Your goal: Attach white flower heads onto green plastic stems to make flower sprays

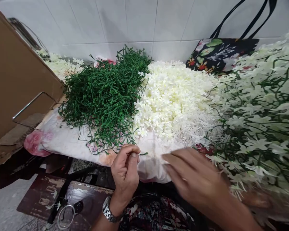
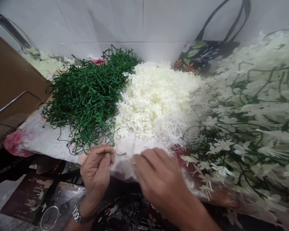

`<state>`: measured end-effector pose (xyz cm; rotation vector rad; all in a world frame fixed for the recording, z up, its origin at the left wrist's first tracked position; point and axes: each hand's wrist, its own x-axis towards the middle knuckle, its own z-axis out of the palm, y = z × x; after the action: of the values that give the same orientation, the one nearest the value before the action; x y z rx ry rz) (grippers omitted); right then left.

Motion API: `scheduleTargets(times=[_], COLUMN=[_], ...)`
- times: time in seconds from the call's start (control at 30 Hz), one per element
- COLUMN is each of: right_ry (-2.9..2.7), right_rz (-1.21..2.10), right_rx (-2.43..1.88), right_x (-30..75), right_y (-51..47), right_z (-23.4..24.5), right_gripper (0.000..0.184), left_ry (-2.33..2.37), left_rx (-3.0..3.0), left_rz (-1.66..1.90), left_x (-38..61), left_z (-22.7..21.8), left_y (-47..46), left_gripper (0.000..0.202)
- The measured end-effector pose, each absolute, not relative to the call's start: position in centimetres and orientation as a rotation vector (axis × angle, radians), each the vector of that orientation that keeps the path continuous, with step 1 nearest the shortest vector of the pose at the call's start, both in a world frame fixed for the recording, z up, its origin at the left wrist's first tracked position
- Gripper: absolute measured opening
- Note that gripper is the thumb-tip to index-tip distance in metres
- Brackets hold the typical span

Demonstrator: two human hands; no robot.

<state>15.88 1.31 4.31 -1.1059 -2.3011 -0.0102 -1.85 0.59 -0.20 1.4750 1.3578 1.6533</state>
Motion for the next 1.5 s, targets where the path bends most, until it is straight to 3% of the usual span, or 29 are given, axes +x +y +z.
scheduleTargets(times=[0.17, 0.33, 0.67, 0.83, 1.03, 1.1, 1.17, 1.27, 1.5], right_ry=[-2.505, -2.366, -1.864, -1.767, -1.897, -1.975, -2.067, -2.217, -2.276], right_rz=[0.026, 0.015, 0.757, 0.665, 0.512, 0.354, 0.19, 0.046, 0.12], right_rx=[-1.12, -1.049, -0.856, -0.802, -0.889, -0.906, -0.917, -0.918, -0.971], right_x=[10.3, 10.9, 12.3, 12.7, 14.7, 15.3, 15.6, 15.7, 16.4], right_y=[3.2, 3.8, 3.3, 3.1, 1.4, 0.7, 0.1, -0.8, -1.9], right_z=[2.2, 2.1, 4.3, 4.5, 3.5, 3.2, 3.0, 2.9, 2.5], right_gripper=[0.009, 0.021, 0.011, 0.009, 0.014, 0.018, 0.021, 0.021, 0.018], left_ry=[1.256, 1.267, 1.595, 1.735, 1.422, 1.404, 1.251, 1.13, 1.138], left_rx=[1.411, 1.714, 1.984, 1.881, 1.61, 1.331, 1.06, 0.729, 0.564], left_rz=[1.784, 1.68, 1.444, 1.412, 1.59, 1.419, 1.219, 1.207, 1.24], left_x=[-2.5, -3.3, -2.4, -2.4, -2.4, -2.0, -1.6, -0.9, -0.7], left_z=[-0.1, 0.0, 1.0, 1.0, 2.0, 2.8, 3.4, 3.7, 3.5], left_y=[-0.1, -0.5, 0.1, 0.3, -1.3, -1.1, -0.3, 1.1, 1.8], left_gripper=[0.023, 0.024, 0.032, 0.035, 0.02, 0.015, 0.025, 0.03, 0.024])
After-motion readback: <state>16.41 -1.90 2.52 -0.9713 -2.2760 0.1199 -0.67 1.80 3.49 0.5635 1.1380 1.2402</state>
